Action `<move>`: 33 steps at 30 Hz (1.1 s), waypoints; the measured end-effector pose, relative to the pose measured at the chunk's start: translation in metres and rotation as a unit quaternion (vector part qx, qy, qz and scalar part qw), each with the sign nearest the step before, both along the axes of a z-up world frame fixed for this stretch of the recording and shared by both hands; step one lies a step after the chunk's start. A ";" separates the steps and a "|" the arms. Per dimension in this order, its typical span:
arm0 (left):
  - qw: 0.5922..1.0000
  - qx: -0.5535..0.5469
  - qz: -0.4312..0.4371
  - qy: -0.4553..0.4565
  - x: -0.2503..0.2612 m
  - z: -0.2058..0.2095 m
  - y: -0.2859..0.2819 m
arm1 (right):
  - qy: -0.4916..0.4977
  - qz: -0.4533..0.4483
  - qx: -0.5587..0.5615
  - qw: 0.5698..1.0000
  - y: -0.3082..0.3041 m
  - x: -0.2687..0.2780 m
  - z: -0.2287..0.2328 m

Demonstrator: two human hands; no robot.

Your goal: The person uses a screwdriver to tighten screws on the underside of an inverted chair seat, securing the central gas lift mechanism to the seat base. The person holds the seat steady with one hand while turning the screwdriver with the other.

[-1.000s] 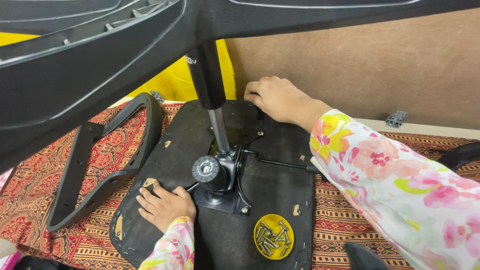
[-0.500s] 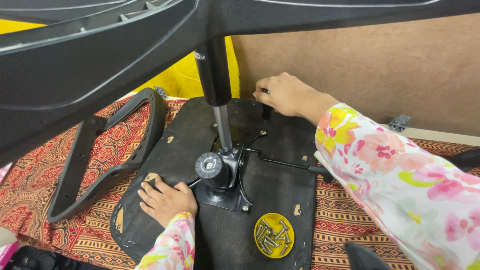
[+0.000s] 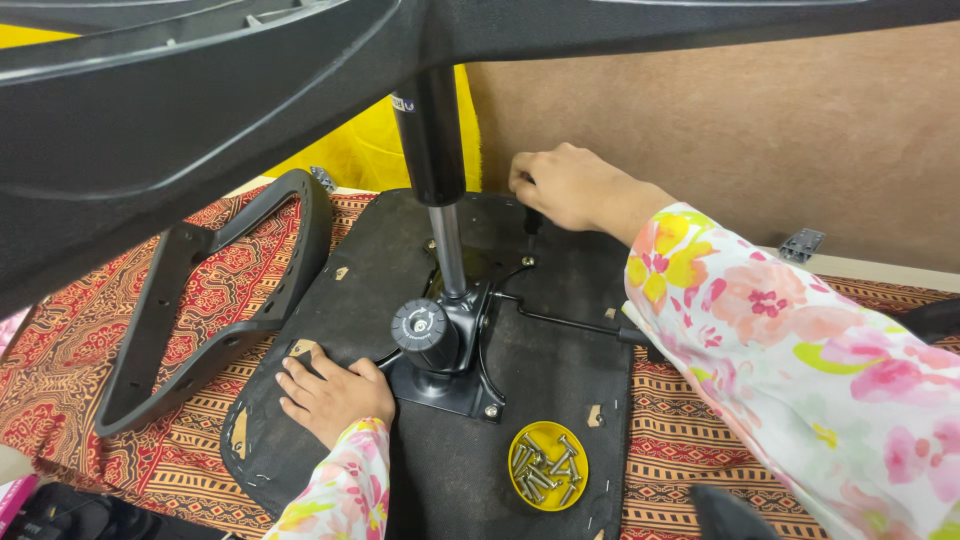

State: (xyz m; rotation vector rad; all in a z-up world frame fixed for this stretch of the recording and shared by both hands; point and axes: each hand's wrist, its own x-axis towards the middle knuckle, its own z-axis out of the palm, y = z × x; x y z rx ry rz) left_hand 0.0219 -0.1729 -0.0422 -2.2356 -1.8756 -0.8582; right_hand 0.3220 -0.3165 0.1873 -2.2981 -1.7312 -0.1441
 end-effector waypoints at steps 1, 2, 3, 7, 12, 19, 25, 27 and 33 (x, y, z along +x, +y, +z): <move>1.000 0.005 0.001 0.000 0.000 0.000 0.000 | 0.029 -0.041 -0.023 0.998 -0.002 -0.001 0.003; 1.000 0.009 0.002 0.001 0.000 -0.001 -0.001 | 0.058 -0.082 -0.047 0.994 -0.004 0.001 0.006; 1.000 0.014 0.001 0.002 0.001 -0.001 -0.001 | 0.087 -0.124 -0.070 0.986 -0.007 0.002 0.007; 1.000 0.005 0.005 0.005 0.000 -0.001 0.001 | 0.076 -0.099 -0.020 0.992 -0.008 0.013 0.001; 1.000 0.008 0.003 0.006 0.000 -0.002 0.001 | 0.113 -0.013 0.051 0.992 -0.003 0.013 -0.013; 1.000 0.012 0.009 0.002 0.001 -0.003 0.002 | -0.006 -0.087 -0.025 0.996 -0.004 0.011 -0.011; 1.000 0.006 0.011 0.010 0.001 -0.002 0.001 | 0.035 0.004 0.076 0.996 0.001 0.028 -0.018; 1.000 0.006 0.010 0.007 0.001 -0.002 0.001 | 0.065 0.036 0.114 0.991 0.001 0.025 -0.019; 1.000 0.016 0.008 0.013 0.001 -0.002 0.000 | -0.005 -0.091 0.015 0.996 -0.013 0.010 -0.013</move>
